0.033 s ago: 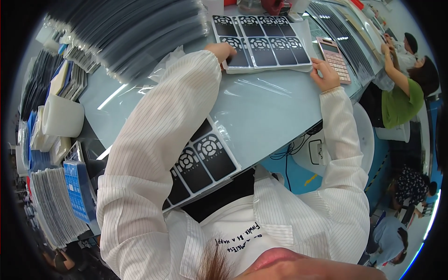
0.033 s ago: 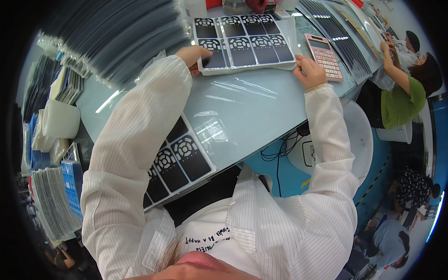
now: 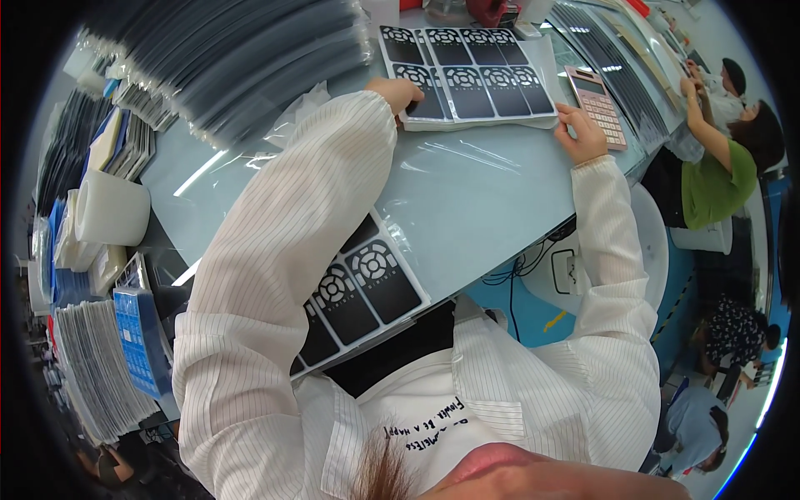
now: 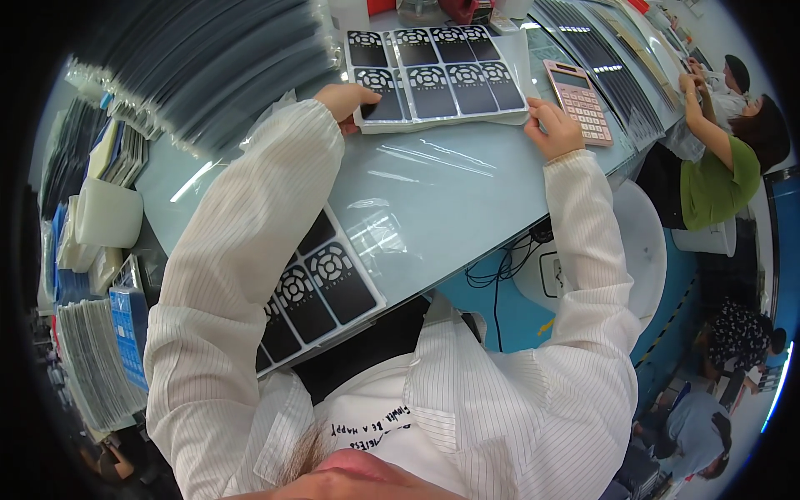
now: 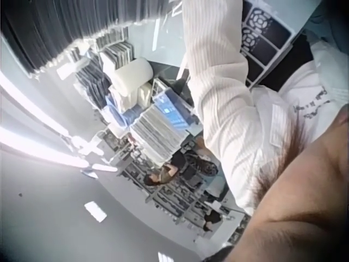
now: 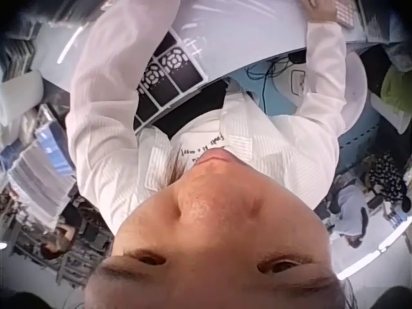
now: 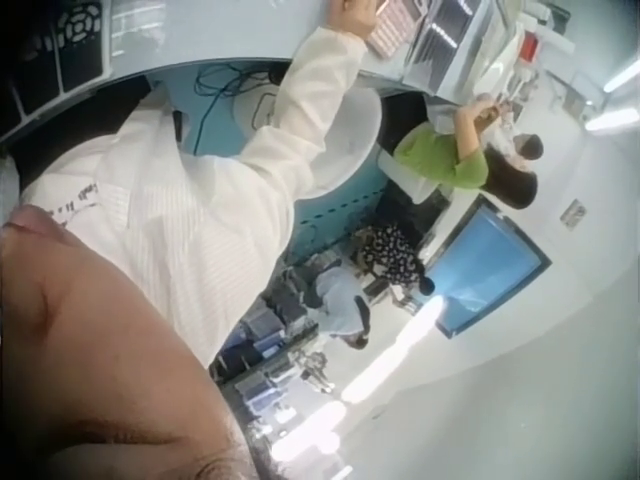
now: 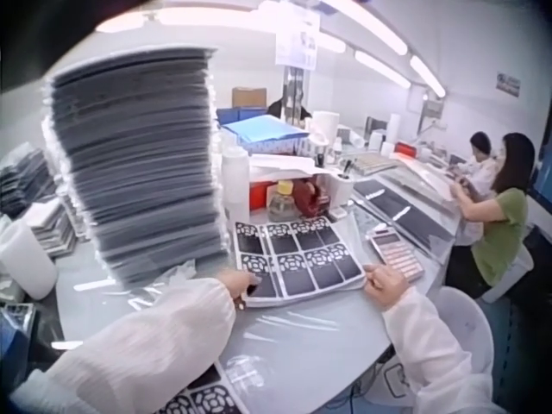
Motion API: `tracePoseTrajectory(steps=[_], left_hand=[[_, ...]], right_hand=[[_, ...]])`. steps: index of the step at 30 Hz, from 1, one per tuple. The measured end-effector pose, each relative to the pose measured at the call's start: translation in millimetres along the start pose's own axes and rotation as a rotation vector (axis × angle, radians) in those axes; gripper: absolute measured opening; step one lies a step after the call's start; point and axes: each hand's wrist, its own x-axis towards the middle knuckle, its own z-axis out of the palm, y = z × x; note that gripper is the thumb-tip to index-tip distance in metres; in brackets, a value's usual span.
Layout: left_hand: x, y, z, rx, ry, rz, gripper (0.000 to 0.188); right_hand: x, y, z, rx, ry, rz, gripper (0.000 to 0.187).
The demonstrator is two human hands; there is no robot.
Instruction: Count and sort electronic component sheets and record the total using a calculator.
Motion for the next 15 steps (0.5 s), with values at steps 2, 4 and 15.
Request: tracePoseTrajectory(steps=[2,4,15], left_hand=[[11,-10,0,-0.054,-0.002,0.028,0.035],[14,-11,-3,-0.049,-0.085,0.048,0.037],[22,-27,0,-0.182,0.017,-0.05,0.038]], right_hand=[[5,-5,0,-0.022,0.036,-0.021,0.019],[7,-6,-3,-0.024,0.032,-0.017,0.019],[34,51,-47,-0.1,-0.069,0.032,0.016]])
